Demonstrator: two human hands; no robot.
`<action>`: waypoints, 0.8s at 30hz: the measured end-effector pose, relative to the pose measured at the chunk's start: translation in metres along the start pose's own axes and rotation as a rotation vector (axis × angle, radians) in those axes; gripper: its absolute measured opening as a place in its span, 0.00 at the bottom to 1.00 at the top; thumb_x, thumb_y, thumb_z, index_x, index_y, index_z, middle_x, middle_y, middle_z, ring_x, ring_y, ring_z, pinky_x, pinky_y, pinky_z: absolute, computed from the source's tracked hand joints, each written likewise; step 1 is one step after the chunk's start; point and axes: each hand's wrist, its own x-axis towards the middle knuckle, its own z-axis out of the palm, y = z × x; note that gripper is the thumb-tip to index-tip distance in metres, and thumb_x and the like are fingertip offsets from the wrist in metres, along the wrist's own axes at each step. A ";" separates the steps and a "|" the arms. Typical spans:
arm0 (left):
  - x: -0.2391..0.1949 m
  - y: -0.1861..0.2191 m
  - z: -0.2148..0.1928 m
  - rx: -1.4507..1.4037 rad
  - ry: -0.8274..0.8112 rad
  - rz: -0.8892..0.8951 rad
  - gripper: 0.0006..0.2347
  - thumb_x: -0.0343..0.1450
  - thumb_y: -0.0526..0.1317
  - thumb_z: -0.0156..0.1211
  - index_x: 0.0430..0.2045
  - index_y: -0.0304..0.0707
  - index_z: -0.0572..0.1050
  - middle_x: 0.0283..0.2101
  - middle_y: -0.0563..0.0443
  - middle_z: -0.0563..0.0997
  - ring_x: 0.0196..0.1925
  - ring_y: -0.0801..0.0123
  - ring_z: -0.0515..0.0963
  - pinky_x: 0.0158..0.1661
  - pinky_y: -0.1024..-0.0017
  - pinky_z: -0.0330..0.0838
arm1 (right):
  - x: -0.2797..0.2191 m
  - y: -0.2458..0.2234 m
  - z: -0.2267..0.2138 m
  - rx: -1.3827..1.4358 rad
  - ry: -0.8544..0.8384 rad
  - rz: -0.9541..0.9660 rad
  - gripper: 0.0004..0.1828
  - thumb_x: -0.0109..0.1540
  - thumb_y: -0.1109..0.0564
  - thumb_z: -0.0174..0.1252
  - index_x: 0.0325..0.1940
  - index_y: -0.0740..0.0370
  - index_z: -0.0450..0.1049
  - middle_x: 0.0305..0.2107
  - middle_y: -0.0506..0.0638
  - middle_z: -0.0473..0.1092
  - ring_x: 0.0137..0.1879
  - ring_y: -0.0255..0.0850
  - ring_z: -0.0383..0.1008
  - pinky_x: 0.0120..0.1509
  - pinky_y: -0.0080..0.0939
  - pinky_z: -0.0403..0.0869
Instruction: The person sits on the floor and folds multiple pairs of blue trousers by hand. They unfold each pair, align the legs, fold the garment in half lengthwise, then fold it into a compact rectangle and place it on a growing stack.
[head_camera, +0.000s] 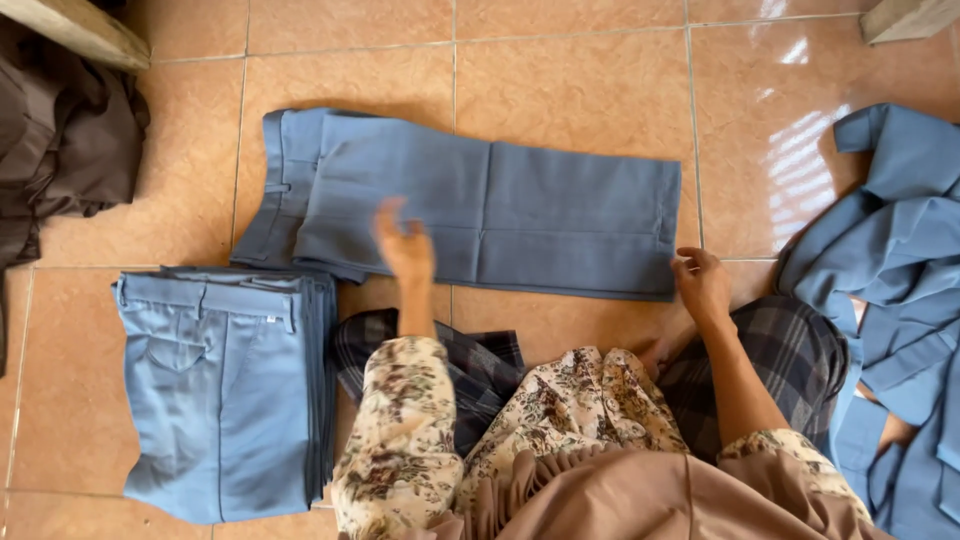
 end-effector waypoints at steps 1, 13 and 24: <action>-0.030 -0.008 0.002 0.890 -0.270 0.103 0.07 0.76 0.41 0.48 0.44 0.59 0.72 0.53 0.63 0.70 0.60 0.66 0.71 0.56 0.59 0.64 | 0.001 0.005 0.003 0.007 -0.058 0.100 0.17 0.63 0.42 0.64 0.54 0.42 0.80 0.38 0.50 0.77 0.49 0.52 0.79 0.54 0.54 0.75; -0.063 -0.036 -0.054 2.368 -1.071 0.199 0.06 0.72 0.36 0.54 0.40 0.49 0.75 0.51 0.46 0.77 0.41 0.48 0.86 0.43 0.51 0.79 | -0.006 0.014 0.014 0.178 -0.141 0.365 0.17 0.55 0.40 0.71 0.44 0.45 0.82 0.29 0.44 0.77 0.38 0.44 0.80 0.42 0.48 0.76; -0.080 0.002 -0.043 2.267 -1.076 0.880 0.09 0.61 0.45 0.66 0.27 0.45 0.75 0.30 0.54 0.75 0.29 0.61 0.83 0.34 0.60 0.77 | -0.032 -0.044 -0.049 0.533 0.010 0.372 0.18 0.58 0.48 0.73 0.39 0.64 0.80 0.25 0.54 0.72 0.32 0.40 0.75 0.33 0.35 0.75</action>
